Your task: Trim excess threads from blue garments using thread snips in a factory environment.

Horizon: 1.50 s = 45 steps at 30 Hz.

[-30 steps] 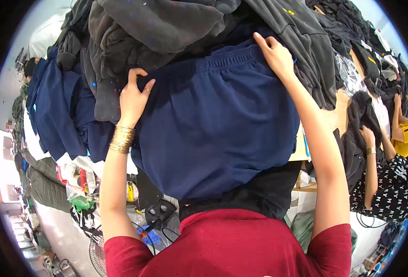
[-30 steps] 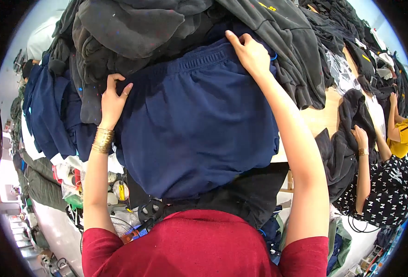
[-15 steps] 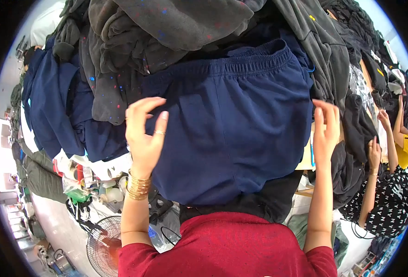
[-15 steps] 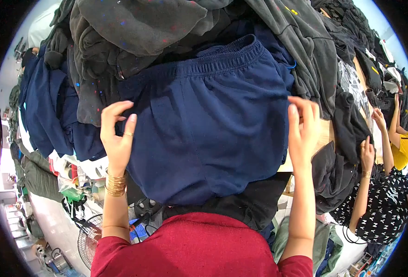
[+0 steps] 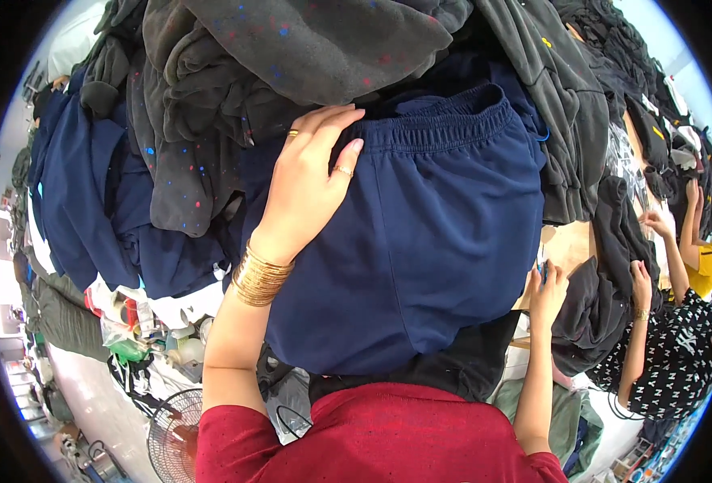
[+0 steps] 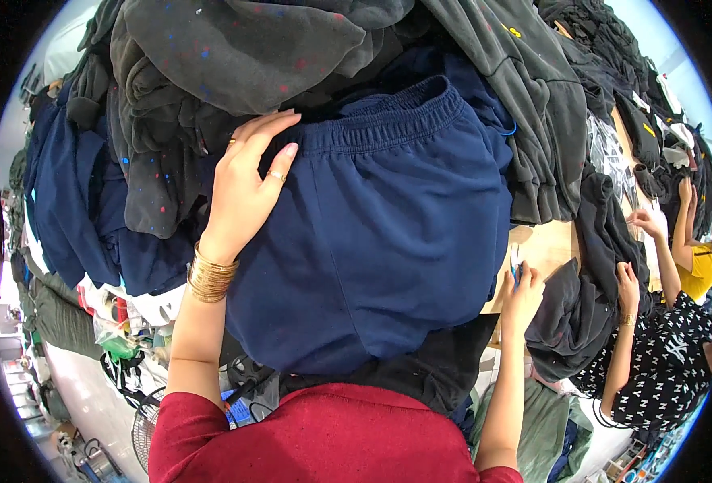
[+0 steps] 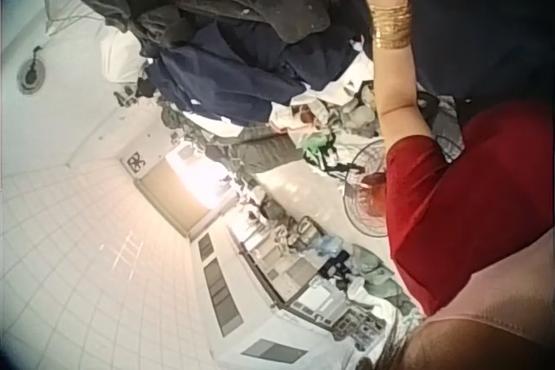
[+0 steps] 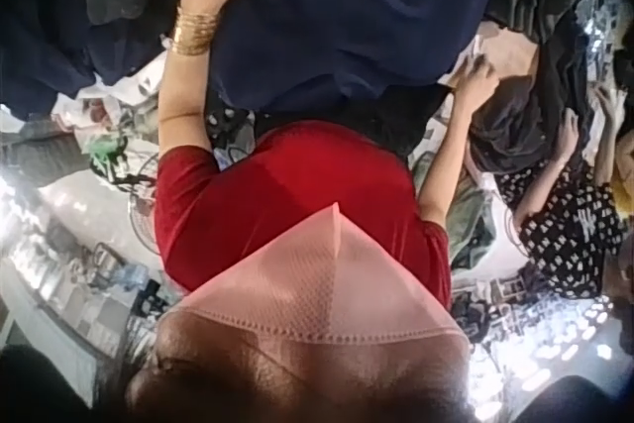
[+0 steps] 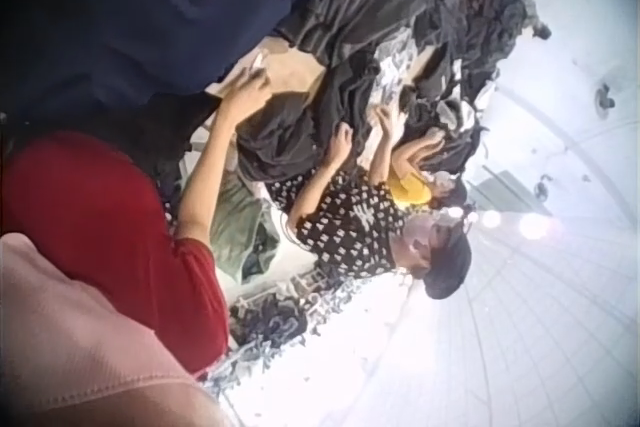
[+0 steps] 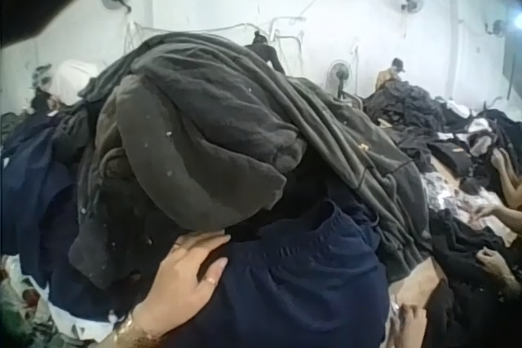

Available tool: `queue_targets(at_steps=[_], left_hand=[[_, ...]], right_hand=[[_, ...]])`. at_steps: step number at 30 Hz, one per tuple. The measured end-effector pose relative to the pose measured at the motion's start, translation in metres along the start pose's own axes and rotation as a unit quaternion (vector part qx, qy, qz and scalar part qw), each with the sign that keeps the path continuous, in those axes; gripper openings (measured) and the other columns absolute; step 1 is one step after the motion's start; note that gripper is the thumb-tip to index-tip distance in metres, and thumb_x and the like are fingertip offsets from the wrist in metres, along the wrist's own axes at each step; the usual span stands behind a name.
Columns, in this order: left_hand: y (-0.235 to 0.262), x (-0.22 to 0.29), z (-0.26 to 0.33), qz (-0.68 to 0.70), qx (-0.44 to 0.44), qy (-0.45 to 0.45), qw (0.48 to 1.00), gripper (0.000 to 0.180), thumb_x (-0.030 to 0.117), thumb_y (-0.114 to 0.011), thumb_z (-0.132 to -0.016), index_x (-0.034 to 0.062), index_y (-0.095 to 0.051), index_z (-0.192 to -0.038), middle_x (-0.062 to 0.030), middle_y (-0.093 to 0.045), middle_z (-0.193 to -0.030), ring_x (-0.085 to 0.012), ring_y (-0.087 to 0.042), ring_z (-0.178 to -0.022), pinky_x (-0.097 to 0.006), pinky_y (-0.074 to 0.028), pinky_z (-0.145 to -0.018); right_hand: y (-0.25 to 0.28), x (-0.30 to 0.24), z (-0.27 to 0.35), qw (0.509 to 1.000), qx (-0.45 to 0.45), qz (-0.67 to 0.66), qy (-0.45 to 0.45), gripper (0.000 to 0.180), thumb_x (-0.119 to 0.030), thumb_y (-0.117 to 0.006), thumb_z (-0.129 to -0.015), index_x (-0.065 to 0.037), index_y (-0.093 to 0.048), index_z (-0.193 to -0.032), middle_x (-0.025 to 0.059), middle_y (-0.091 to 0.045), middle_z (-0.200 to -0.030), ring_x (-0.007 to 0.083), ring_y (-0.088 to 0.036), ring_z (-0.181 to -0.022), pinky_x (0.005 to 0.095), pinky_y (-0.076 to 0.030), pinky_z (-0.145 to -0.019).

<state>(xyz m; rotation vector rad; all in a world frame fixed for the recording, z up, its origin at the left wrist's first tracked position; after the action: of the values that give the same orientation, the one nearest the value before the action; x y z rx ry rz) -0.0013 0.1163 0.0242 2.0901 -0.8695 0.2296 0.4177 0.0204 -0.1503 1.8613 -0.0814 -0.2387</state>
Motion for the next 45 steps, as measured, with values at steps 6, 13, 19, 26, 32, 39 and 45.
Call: queue_targets(at_steps=[6, 13, 19, 26, 32, 39, 45], left_hand=[[-0.005, -0.012, -0.013, -0.006, -0.106, 0.074, 0.992, 0.021, 0.017, -0.062, -0.081, 0.0009, -0.059, -0.093, -0.0096, -0.06, -0.088, -0.0236, -0.055, -0.085, -0.032, -0.042, -0.08], [-0.007, -0.007, 0.0, 0.252, -0.143, 0.166, 0.943, 0.025, 0.015, -0.064, -0.08, 0.0032, -0.051, -0.097, -0.0068, -0.063, -0.074, -0.0115, -0.054, -0.061, -0.026, -0.042, -0.061], [-0.005, 0.005, 0.01, 0.236, -0.185, 0.166, 0.939, 0.036, 0.01, -0.067, -0.074, 0.0065, -0.048, -0.104, -0.0073, -0.062, -0.083, -0.0155, -0.058, -0.069, -0.027, -0.043, -0.068], [-0.002, 0.016, 0.017, 0.301, -0.14, 0.187, 0.924, 0.036, 0.006, -0.065, -0.076, 0.0049, -0.043, -0.105, -0.0076, -0.058, -0.084, -0.0157, -0.058, -0.082, -0.028, -0.043, -0.079], [-0.007, 0.016, 0.022, 0.378, -0.134, 0.188, 0.897, 0.035, 0.003, -0.064, -0.078, 0.0046, -0.041, -0.104, -0.0062, -0.05, -0.095, -0.0109, -0.054, -0.083, -0.025, -0.042, -0.078], [-0.008, 0.014, 0.024, 0.503, -0.122, 0.27, 0.812, 0.033, 0.001, -0.063, -0.08, 0.0058, -0.041, -0.104, -0.0011, -0.046, -0.096, -0.0076, -0.047, -0.085, -0.022, -0.039, -0.079], [-0.008, 0.01, 0.023, 0.451, -0.108, 0.219, 0.859, 0.031, 0.0, -0.062, -0.08, 0.0051, -0.043, -0.103, -0.0019, -0.046, -0.096, -0.0093, -0.048, -0.09, -0.023, -0.038, -0.084]], right_hand=[[0.004, 0.013, -0.009, 0.999, 0.034, 0.002, 0.013, 0.014, -0.012, -0.052, -0.087, 0.001, -0.058, -0.091, 0.0159, -0.052, -0.083, 0.032, -0.053, -0.08, 0.0375, -0.044, -0.071], [0.009, 0.065, 0.002, 0.804, 0.096, -0.518, -0.277, 0.023, -0.024, -0.038, -0.098, -0.006, -0.052, -0.097, 0.002, -0.055, -0.074, 0.009, -0.055, -0.064, 0.0213, -0.045, -0.06], [0.093, -0.107, -0.024, 0.816, 0.015, -0.56, -0.14, 0.022, -0.024, -0.047, -0.093, -0.005, -0.055, -0.104, -0.0037, -0.044, -0.071, 0.0033, -0.039, -0.059, 0.0169, -0.03, -0.053], [0.135, -0.249, -0.041, 0.804, -0.087, -0.562, 0.175, 0.02, -0.004, -0.073, -0.071, -0.007, -0.065, -0.089, 0.001, -0.059, -0.069, 0.0048, -0.049, -0.052, 0.0189, -0.037, -0.047], [0.116, -0.271, -0.05, 0.816, -0.054, -0.534, 0.214, 0.017, 0.0, -0.068, -0.071, -0.003, -0.061, -0.086, 0.0036, -0.058, -0.071, 0.0103, -0.053, -0.054, 0.0212, -0.042, -0.049], [0.097, -0.267, -0.051, 0.809, -0.151, -0.513, 0.245, 0.016, 0.003, -0.054, -0.078, -0.005, -0.051, -0.091, 0.0079, -0.055, -0.076, 0.0204, -0.058, -0.062, 0.0279, -0.045, -0.059], [0.096, -0.226, -0.046, 0.663, -0.191, -0.724, 0.017, 0.013, -0.014, -0.048, -0.092, -0.003, -0.048, -0.085, -0.0011, -0.047, -0.072, 0.0022, -0.037, -0.058, 0.017, -0.031, -0.051]])
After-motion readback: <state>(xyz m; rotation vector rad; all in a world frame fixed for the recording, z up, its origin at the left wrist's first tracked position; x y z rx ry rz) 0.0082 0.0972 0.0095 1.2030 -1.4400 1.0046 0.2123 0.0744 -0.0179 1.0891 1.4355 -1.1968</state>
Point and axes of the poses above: each hand's wrist, its own z-axis away from the middle knuckle, its own y-axis out of the back of the hand, x = y × z, the point moved 4 cm from there along -z, towards the middle knuckle
